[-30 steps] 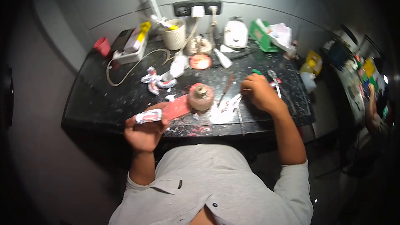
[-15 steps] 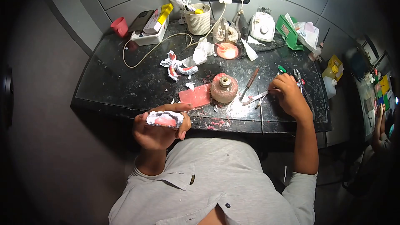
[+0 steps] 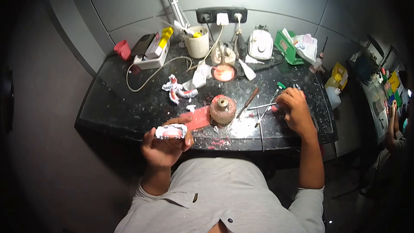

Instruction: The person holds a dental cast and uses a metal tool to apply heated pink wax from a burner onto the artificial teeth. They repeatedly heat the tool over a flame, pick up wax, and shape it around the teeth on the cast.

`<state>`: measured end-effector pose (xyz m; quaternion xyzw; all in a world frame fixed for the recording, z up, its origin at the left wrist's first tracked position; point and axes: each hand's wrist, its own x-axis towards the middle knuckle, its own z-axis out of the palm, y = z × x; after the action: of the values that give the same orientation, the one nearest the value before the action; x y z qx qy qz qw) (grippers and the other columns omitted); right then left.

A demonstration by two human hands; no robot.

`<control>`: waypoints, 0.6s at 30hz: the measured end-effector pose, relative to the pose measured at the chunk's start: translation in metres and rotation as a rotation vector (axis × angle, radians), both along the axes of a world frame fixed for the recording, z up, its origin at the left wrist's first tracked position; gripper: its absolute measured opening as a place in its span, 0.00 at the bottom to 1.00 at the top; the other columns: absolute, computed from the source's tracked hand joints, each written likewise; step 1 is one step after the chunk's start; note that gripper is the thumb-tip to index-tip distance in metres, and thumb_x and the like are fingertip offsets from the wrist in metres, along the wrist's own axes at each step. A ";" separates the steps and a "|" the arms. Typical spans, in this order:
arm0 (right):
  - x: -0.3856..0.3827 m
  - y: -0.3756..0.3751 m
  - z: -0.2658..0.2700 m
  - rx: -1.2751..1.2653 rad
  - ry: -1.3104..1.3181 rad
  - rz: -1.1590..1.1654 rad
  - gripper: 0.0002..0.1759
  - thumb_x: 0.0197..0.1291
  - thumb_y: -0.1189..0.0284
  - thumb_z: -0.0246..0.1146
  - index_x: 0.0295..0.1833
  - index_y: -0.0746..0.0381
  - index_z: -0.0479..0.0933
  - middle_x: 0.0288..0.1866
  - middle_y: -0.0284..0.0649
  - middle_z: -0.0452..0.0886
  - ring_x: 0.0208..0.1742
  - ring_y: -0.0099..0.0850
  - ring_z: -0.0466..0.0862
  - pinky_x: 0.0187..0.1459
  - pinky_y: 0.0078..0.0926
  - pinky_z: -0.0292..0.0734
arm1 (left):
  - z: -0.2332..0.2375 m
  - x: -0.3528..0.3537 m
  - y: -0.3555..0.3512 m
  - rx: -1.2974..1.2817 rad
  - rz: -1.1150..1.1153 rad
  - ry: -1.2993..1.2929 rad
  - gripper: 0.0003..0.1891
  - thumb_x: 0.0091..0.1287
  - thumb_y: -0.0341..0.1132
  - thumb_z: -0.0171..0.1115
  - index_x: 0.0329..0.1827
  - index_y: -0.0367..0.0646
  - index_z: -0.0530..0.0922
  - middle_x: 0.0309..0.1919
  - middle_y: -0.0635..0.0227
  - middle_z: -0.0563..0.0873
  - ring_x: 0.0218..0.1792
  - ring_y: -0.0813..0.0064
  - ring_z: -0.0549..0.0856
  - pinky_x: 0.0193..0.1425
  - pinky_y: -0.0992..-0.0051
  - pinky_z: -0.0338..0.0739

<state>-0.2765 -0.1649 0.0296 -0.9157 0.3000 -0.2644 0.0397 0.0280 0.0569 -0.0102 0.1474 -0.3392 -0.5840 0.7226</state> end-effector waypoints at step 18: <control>-0.003 0.022 0.005 0.945 -0.851 0.402 0.06 0.67 0.79 0.65 0.45 0.66 0.75 0.36 0.40 0.84 0.37 0.26 0.86 0.39 0.24 0.83 | -0.014 -0.023 -0.006 0.093 0.105 -0.046 0.40 0.74 0.58 0.53 0.77 0.34 0.58 0.49 0.56 0.78 0.41 0.67 0.77 0.47 0.69 0.71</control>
<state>-0.2797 -0.1425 0.0345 -0.6539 0.1652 -0.4302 0.6001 0.0048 0.0505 -0.0247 0.2119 -0.3201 -0.5568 0.7366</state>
